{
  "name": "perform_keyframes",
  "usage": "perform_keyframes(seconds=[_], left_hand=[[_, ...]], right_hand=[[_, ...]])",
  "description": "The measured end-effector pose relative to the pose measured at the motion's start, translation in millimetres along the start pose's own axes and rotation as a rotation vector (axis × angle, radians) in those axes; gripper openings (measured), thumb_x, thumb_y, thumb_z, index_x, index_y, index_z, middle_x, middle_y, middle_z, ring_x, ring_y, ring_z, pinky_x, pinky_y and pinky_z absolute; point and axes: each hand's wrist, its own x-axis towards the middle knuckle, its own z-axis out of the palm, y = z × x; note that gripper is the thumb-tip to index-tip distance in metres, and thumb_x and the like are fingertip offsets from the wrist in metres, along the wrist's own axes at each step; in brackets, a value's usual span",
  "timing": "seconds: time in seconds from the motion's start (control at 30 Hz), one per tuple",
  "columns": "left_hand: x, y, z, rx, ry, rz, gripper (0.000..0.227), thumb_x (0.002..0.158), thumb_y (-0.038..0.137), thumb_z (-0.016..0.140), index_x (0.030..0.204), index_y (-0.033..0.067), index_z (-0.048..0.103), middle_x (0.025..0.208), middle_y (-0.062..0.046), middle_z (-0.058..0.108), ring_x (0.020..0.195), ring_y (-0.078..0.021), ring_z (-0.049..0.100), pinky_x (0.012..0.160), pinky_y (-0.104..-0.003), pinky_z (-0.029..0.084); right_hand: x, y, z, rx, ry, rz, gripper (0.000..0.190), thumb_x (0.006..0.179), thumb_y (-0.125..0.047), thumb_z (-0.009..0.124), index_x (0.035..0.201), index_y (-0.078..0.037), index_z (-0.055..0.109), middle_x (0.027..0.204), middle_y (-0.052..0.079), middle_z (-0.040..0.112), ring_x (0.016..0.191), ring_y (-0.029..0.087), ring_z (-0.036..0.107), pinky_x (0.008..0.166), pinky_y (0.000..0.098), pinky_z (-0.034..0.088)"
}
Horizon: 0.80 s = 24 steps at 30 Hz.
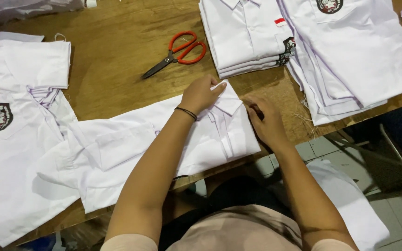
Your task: The person folds a white short-sleeved shirt on a wooden table. They smooth the fabric, fold the sleeves inward, fold the bottom up, and then fold the shirt in half to create a neat rectangular shape.
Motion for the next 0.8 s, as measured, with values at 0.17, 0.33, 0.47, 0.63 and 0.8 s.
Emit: perform_keyframes(seconds=[0.17, 0.33, 0.47, 0.63, 0.8], left_hand=[[16, 4, 20, 0.116, 0.130, 0.166, 0.040, 0.096, 0.045, 0.065, 0.120, 0.0144, 0.056, 0.119, -0.010, 0.060, 0.123, -0.0358, 0.056, 0.098, -0.052, 0.050], [-23, 16, 23, 0.287, 0.049, 0.480, 0.051, 0.084, 0.041, 0.079, 0.120, 0.0133, 0.058, 0.120, -0.012, 0.057, 0.118, -0.0362, 0.053, 0.093, -0.051, 0.051], [-31, 3, 36, 0.368, 0.034, 0.559, 0.033, 0.091, 0.028, 0.071, 0.118, 0.0111, 0.064, 0.111, -0.010, 0.064, 0.099, -0.0302, 0.066, 0.080, -0.043, 0.055], [-29, 4, 46, 0.322, 0.299, 0.629, 0.015, 0.098, 0.021, 0.060, 0.106, 0.0151, 0.072, 0.097, -0.005, 0.069, 0.087, -0.0240, 0.069, 0.076, -0.037, 0.053], [-43, 6, 44, 0.292, 0.498, 0.758, 0.008, 0.097, 0.026, 0.064, 0.101, 0.0204, 0.068, 0.097, -0.001, 0.067, 0.087, -0.0219, 0.066, 0.081, -0.038, 0.049]], right_hand=[[11, 39, 18, 0.330, -0.140, 0.276, 0.041, 0.093, -0.006, 0.073, 0.133, -0.013, 0.069, 0.115, 0.010, 0.073, 0.092, 0.018, 0.069, 0.080, 0.0316, 0.057], [11, 59, 25, 0.462, -0.112, 0.339, 0.033, 0.089, -0.007, 0.080, 0.121, -0.009, 0.074, 0.107, 0.012, 0.076, 0.086, 0.014, 0.070, 0.074, 0.0267, 0.060], [13, 46, 19, 0.352, -0.105, 0.215, 0.026, 0.088, 0.002, 0.076, 0.114, -0.003, 0.077, 0.104, 0.018, 0.074, 0.088, 0.024, 0.071, 0.072, 0.0356, 0.060], [11, 60, 30, 0.395, -0.111, 0.167, 0.033, 0.087, 0.005, 0.072, 0.119, -0.003, 0.074, 0.107, 0.016, 0.072, 0.088, 0.021, 0.068, 0.074, 0.0339, 0.059], [13, 28, 16, 0.330, -0.084, 0.039, 0.035, 0.083, 0.007, 0.077, 0.117, 0.005, 0.071, 0.100, 0.024, 0.069, 0.083, 0.028, 0.070, 0.066, 0.0366, 0.059]])
